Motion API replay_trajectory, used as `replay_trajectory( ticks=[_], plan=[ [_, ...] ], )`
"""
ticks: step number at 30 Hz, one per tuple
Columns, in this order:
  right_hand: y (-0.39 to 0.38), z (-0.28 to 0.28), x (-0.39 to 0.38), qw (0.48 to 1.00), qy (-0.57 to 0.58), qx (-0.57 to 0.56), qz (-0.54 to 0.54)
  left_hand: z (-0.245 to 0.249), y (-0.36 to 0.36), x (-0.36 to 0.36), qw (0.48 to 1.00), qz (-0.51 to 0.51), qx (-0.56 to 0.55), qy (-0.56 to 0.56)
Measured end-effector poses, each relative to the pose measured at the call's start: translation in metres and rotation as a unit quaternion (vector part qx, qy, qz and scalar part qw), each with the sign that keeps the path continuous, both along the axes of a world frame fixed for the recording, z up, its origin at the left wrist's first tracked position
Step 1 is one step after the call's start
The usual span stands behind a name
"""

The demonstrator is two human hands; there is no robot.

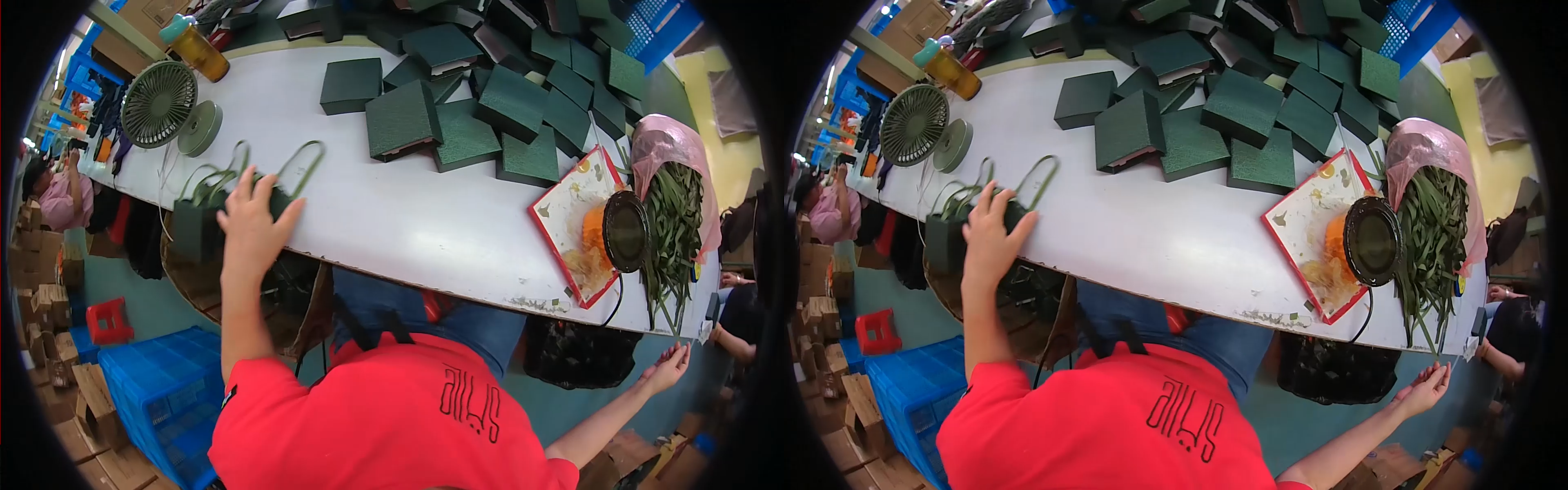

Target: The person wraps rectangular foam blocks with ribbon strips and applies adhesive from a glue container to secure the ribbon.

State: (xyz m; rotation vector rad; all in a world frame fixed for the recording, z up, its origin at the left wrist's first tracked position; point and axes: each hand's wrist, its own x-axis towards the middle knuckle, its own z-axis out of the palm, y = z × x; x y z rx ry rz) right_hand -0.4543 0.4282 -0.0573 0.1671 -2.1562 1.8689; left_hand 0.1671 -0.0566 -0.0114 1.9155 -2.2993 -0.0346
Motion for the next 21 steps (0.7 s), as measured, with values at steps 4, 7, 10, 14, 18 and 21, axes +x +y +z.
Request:
replay_trajectory(
  ticks=[4, 7, 10, 14, 18, 21],
  plan=[
    [0.011, 0.011, 0.010, 0.988, -0.048, -0.133, 0.065, 0.005, -0.013, 0.061, 0.987, 0.096, 0.055, -0.116],
    [0.014, 0.025, 0.023, 0.977, -0.055, -0.186, 0.091, 0.016, -0.021, 0.065, 0.974, 0.139, 0.037, -0.175],
    [0.008, 0.042, 0.041, 0.969, -0.046, -0.211, 0.118, 0.010, -0.039, 0.034, 0.988, -0.106, -0.070, -0.083],
    [-0.001, 0.068, 0.073, 0.961, -0.036, -0.222, 0.163, 0.021, -0.052, -0.069, 0.950, -0.286, -0.124, -0.025],
    [-0.013, 0.088, 0.120, 0.946, -0.056, -0.200, 0.247, 0.015, -0.082, -0.117, 0.887, -0.414, -0.191, -0.073],
    [-0.042, 0.096, 0.168, 0.952, -0.100, -0.156, 0.245, 0.014, -0.095, -0.139, 0.857, -0.478, -0.177, -0.076]
  ],
)
